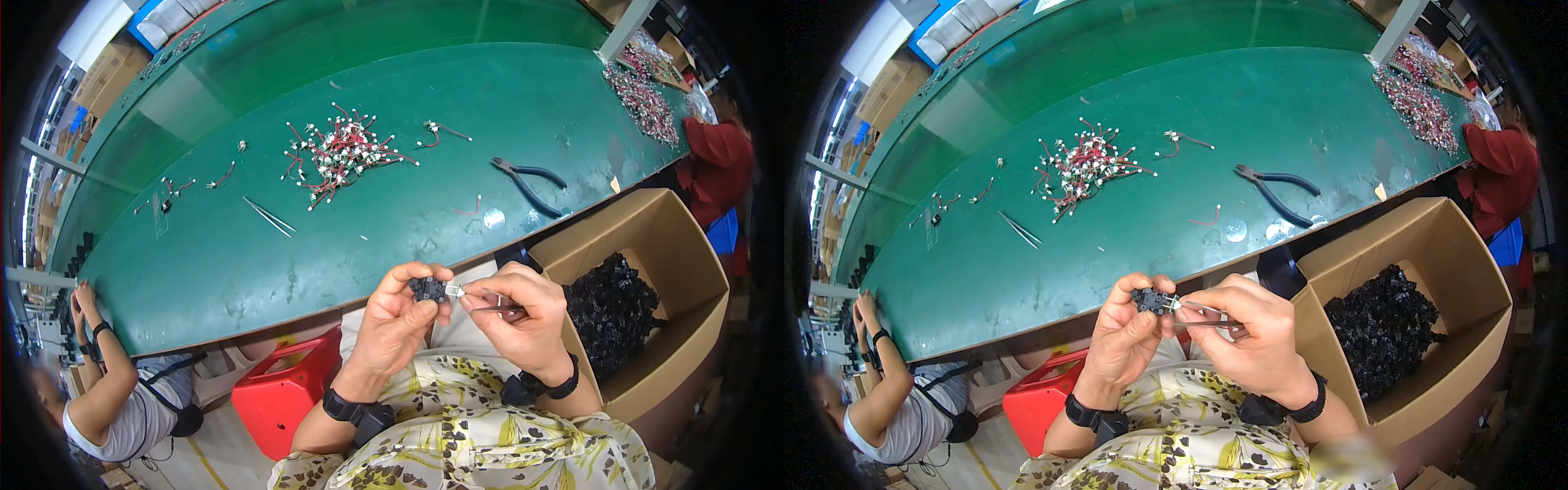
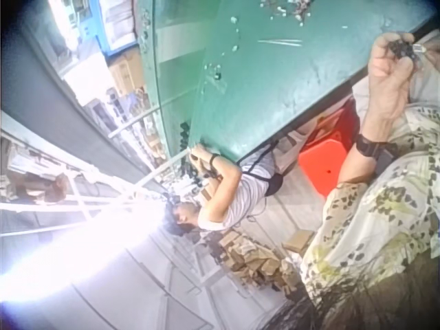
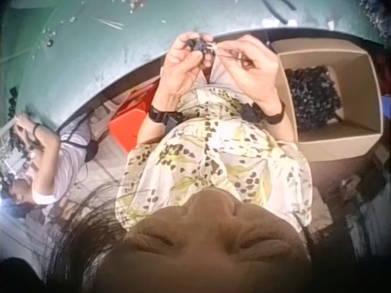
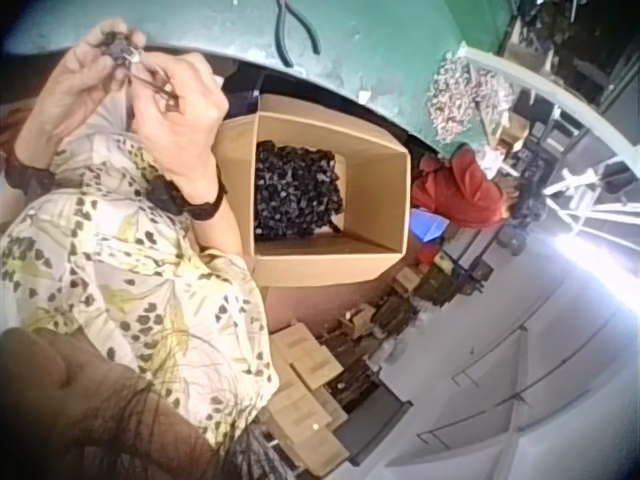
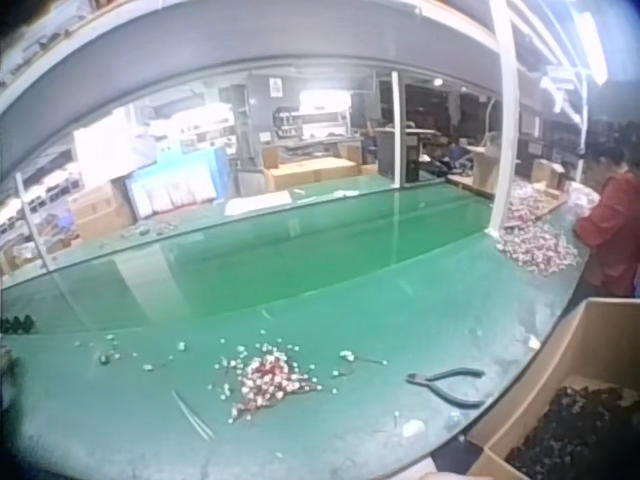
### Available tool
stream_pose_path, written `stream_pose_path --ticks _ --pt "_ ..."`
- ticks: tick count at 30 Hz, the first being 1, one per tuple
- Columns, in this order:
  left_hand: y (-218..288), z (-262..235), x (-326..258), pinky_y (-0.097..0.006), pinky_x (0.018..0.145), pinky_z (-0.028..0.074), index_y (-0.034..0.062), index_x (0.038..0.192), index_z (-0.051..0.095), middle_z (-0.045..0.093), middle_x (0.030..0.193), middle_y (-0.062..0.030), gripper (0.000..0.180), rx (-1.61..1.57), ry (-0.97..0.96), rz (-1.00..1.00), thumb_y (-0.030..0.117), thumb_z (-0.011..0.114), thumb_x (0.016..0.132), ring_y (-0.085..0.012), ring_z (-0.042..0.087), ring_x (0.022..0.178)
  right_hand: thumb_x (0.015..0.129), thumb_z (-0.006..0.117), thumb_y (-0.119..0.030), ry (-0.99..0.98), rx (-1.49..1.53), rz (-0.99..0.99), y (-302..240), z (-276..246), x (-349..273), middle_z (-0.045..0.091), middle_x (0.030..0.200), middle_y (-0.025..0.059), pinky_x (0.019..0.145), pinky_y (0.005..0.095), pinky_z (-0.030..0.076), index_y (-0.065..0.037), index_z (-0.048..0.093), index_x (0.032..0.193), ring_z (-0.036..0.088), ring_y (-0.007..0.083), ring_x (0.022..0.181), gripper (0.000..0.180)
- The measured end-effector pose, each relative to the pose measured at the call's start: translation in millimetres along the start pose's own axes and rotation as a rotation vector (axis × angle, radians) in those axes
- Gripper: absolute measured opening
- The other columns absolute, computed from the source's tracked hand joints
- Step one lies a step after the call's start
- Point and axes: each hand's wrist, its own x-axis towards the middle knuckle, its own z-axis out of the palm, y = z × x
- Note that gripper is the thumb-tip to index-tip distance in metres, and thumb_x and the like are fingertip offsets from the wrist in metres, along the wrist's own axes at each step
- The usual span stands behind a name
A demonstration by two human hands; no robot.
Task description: The person assembles small electronic components by hand at a green workbench. They pick up black plastic housings and red-and-white wire connectors, inserting the wires into the housings. The person occasionally uses tweezers to adjust the components and places the finished assemblies into a cardboard box.
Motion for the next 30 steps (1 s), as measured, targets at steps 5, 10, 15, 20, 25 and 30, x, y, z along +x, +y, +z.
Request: stream_pose_path --ticks 5,10,15,20,25,30 --pt "3.8 -0.2 0.4 -0.030 0.088 0.053 0.0081 0.123 0.054 0.053 0.127 -0.0125 0.034 0.025 0.013 -0.020 -0.001 0.062 0.091 -0.0179 0.063 0.102 0.071 0.073 0.004 -0.003 -0.019 0.042 2.3 -3.8 -1.4 0.065 0.075 0.0083 0.057 0.0249 0.047 0.001 0.071 0.089 0.060 0.0127 0.064 0.018" --pt "7.0 2.0 -2.9 -0.033 0.094 0.053 0.0069 0.125 0.053 0.054 0.128 -0.0125 0.038 -0.067 0.082 -0.025 -0.002 0.063 0.089 -0.0209 0.063 0.107 0.072 0.073 0.004 0.011 -0.007 0.010 2.9 -2.1 -2.8 0.065 0.074 0.0079 0.054 0.0243 0.046 0.001 0.071 0.089 0.060 0.0122 0.063 0.018" --pt "8.9 13.2 -0.1 -0.035 0.100 0.049 0.0045 0.127 0.054 0.057 0.127 -0.0123 0.040 -0.002 0.148 -0.018 -0.002 0.064 0.088 -0.0231 0.060 0.114 0.072 0.072 0.006 -0.023 0.026 0.014 -2.0 -1.5 -4.7 0.064 0.074 0.0088 0.054 0.0243 0.048 0.002 0.071 0.092 0.061 0.0130 0.062 0.021" --pt "4.3 5.8 -2.5 -0.037 0.103 0.046 0.0043 0.125 0.057 0.060 0.123 -0.0113 0.040 0.013 0.108 -0.038 -0.005 0.065 0.087 -0.0245 0.058 0.117 0.071 0.071 0.007 -0.035 0.048 0.009 0.3 1.4 -6.9 0.064 0.075 0.0092 0.055 0.0249 0.050 0.002 0.070 0.093 0.062 0.0138 0.063 0.022" --pt "0.2 1.5 -1.9 -0.037 0.102 0.046 0.0049 0.121 0.059 0.060 0.120 -0.0104 0.039 -0.020 0.059 -0.007 -0.006 0.067 0.084 -0.0242 0.058 0.116 0.071 0.071 0.007 -0.044 0.034 0.003 1.5 1.8 -5.7 0.064 0.075 0.0089 0.055 0.0250 0.050 0.002 0.070 0.093 0.062 0.0139 0.062 0.022" --pt "-1.4 3.6 0.6 -0.036 0.098 0.048 0.0047 0.117 0.061 0.060 0.116 -0.0104 0.040 0.067 0.066 0.064 -0.007 0.071 0.080 -0.0233 0.059 0.114 0.071 0.071 0.006 -0.048 0.015 0.004 4.6 2.2 -6.0 0.063 0.073 0.0094 0.054 0.0256 0.050 0.002 0.069 0.093 0.062 0.0148 0.061 0.023"
